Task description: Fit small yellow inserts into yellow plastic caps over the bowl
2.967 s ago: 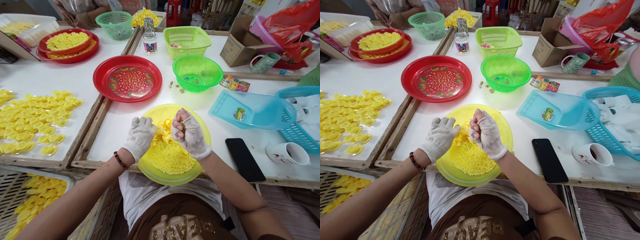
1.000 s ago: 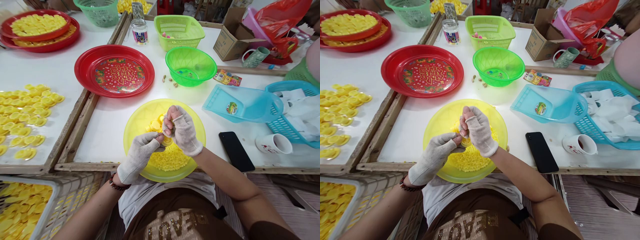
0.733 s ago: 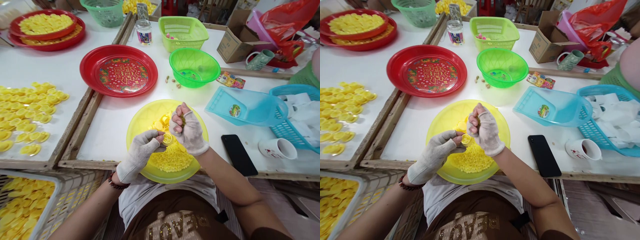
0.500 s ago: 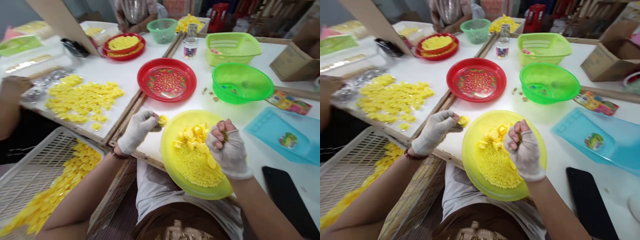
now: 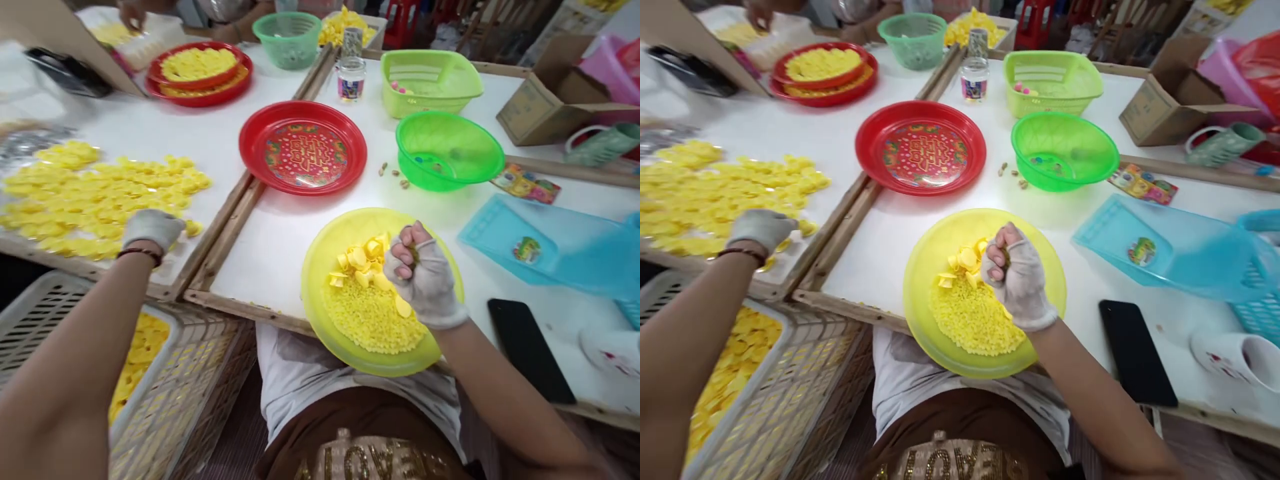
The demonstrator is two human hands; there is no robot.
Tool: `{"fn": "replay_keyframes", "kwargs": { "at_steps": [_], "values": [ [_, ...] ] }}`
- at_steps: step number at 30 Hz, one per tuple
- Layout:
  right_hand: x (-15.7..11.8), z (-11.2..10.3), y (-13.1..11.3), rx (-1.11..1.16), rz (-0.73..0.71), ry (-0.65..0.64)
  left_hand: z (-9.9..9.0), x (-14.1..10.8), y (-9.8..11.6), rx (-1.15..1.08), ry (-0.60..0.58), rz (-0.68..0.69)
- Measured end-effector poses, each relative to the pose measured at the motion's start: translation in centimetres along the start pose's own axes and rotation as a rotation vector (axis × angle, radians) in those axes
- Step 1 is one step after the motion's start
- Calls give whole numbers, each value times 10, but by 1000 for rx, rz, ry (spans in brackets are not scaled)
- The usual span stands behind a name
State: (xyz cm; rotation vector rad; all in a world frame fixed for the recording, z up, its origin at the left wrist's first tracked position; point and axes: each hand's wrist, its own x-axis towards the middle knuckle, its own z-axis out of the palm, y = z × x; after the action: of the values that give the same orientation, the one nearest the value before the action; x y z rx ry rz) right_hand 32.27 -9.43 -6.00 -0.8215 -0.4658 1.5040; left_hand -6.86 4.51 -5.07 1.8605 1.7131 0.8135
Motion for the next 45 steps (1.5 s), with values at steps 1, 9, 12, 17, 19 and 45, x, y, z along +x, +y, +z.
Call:
{"fn": "replay_keyframes", "kwargs": {
  "at_steps": [1,9,12,17,19,45],
  "values": [
    [1,-1,0,4,0,-5,4,4,-3,54,67,4],
    [3,-1,-5,-6,21,-41,114,-58,114,259,-160,613],
    [1,-3,-5,-13,1,-35,167,-71,154,418,-449,766],
    [0,-8,-6,21,-37,-48,188,-64,160,394,-518,703],
    [0,-7,-7,22,-52,-51,182,-68,159,137,-506,491],
    [-1,1,-1,-81,-156,-65,185,-117,169,-840,-772,-435]
  ]
}}
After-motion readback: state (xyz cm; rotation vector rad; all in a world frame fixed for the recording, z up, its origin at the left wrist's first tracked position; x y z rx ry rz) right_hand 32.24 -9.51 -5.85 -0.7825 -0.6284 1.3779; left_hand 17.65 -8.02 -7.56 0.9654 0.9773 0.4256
